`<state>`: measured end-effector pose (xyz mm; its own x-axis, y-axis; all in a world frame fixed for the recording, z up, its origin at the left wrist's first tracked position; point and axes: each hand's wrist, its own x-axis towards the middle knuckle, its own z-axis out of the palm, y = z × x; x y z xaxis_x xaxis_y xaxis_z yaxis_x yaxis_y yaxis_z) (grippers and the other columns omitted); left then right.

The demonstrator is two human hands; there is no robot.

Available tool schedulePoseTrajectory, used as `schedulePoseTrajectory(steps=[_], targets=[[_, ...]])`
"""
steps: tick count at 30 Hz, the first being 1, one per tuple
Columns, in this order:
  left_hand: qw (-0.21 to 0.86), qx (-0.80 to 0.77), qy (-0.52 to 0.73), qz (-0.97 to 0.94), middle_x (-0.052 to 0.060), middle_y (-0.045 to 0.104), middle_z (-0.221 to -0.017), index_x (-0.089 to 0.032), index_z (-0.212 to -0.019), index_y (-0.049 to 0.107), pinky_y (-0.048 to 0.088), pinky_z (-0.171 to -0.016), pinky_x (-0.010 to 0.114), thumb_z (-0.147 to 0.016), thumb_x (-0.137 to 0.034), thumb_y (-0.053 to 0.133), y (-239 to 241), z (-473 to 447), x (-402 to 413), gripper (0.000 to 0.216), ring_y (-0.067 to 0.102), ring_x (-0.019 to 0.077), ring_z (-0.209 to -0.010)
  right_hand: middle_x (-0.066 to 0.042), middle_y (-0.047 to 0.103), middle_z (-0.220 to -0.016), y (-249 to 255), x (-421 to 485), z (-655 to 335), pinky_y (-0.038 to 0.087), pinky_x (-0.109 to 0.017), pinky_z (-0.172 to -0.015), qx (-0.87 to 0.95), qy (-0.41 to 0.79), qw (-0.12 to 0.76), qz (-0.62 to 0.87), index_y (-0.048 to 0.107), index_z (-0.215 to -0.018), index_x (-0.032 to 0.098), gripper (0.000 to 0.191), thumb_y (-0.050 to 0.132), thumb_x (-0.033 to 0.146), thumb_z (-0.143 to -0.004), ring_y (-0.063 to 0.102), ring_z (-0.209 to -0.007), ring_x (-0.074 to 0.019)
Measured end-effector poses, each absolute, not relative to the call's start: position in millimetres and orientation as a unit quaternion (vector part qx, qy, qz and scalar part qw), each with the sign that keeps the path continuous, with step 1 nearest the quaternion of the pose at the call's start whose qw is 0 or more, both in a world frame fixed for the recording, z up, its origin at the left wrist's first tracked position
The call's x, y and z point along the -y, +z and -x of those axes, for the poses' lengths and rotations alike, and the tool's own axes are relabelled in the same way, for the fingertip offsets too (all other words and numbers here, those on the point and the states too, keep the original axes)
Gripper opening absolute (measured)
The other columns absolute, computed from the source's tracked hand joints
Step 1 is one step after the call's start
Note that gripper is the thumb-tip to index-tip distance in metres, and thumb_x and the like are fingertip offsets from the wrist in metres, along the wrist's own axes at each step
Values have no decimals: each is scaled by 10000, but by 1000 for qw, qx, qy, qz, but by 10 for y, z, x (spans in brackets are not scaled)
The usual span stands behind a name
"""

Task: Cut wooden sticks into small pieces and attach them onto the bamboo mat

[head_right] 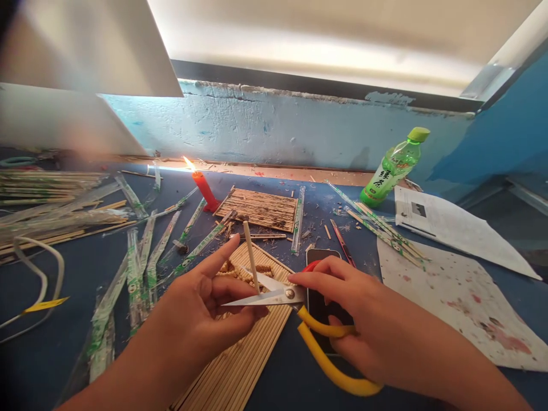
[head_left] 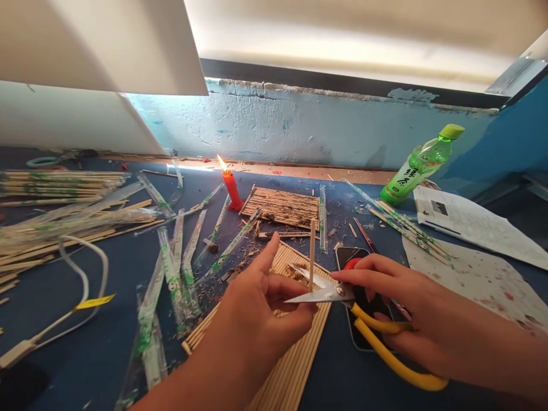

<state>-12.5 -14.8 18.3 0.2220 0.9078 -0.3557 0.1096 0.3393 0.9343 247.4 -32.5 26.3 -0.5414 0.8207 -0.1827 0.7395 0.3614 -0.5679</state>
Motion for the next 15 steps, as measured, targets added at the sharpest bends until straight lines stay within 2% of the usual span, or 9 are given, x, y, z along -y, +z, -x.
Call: schedulePoseTrajectory(steps=[5,10,15], targets=[[604,-542,345,-471,-2,824,-763,-157,-1679,156,603,-859,341,-669,-91,785,231,96,195,1192,794,258,-822,-30,591,-1399,279,357,-2422,646,-231,-777,818,319,75,473,424,-1582,415,1048,579,-106,-686,733,-988,-191],[599,-535,313,-507,-6,834,-832,-191,-1684,127,597,-847,310,-704,-101,763,164,136,203,1172,788,230,-830,-12,635,-1367,319,383,-2414,651,-233,-777,819,307,98,475,473,-1559,429,1030,608,-96,-683,754,-960,-189],[595,-534,294,-524,-38,831,-844,-198,-1684,110,584,-856,270,-715,-82,739,124,175,187,1161,783,204,-852,-35,612,-1400,304,407,-2414,657,-247,-784,825,292,86,476,429,-1584,424,1024,617,-74,-709,750,-993,-210]])
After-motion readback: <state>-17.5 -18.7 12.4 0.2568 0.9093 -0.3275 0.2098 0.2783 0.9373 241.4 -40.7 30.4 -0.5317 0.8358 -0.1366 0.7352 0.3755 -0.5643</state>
